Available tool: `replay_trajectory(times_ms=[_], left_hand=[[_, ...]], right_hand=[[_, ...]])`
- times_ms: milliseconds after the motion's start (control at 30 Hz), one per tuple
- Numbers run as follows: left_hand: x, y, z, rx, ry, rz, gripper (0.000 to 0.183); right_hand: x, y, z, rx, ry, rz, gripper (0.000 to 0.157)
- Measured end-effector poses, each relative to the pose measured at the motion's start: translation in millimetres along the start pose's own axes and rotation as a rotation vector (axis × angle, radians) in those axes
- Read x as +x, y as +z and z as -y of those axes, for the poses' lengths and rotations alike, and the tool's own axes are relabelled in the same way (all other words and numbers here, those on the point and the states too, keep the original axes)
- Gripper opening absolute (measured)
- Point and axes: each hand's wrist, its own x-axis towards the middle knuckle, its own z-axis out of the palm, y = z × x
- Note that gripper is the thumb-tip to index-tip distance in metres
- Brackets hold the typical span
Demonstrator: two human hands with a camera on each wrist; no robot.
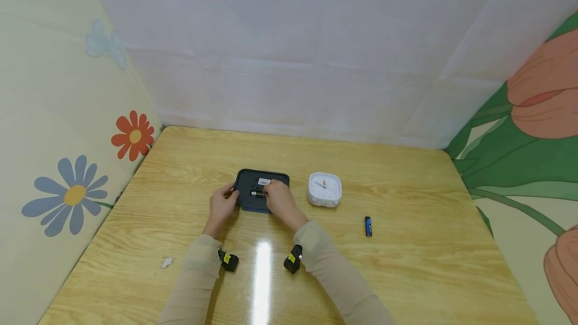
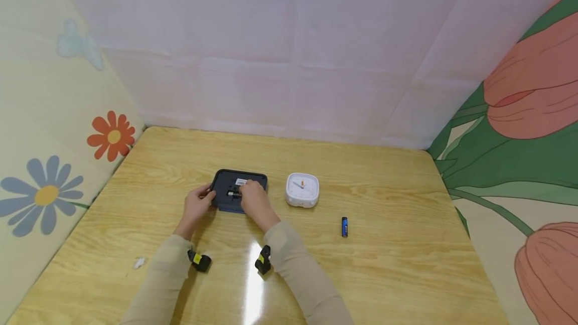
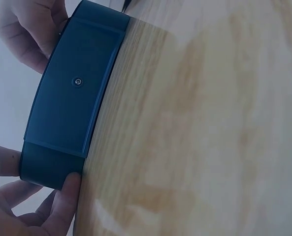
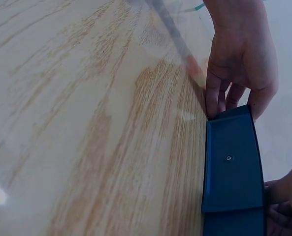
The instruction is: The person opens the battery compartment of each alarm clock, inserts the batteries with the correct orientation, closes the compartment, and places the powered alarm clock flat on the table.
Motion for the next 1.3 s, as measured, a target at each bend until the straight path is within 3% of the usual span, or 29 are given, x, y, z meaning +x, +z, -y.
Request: replay_trajectory(times_ms=[200,367,800,1100,1300], left_hand=[[-0.6,0.0,0.1,0.015,0.003,-0.004,0.036],[-0.8,0.2,0.2,0.008,-0.002,-0.001,0.036],[0.4,-0.6,1.7,0.025,0.007,0.009,0.037],[-0.2,-1.3,0.9,0.044,0.024,0.002,0.037],[0.4,-0.8,2.1,0.037,0.009,0.002,0.037]], right_hand=[[0.7,0.6,-0.6,0.005,0.006,-0.019,0.011],[2.8,0.4,-1.9,0.069,0.091,-0.033,0.009],[10.7,-3.4,-2.8,0.185,0.232,0.073,0.014],[11.8,-5.3,-0.1,0.225,0.308,0.070,0.011],[9.6,-4.5,-1.6,0.259,0.297,0.053,0.012]])
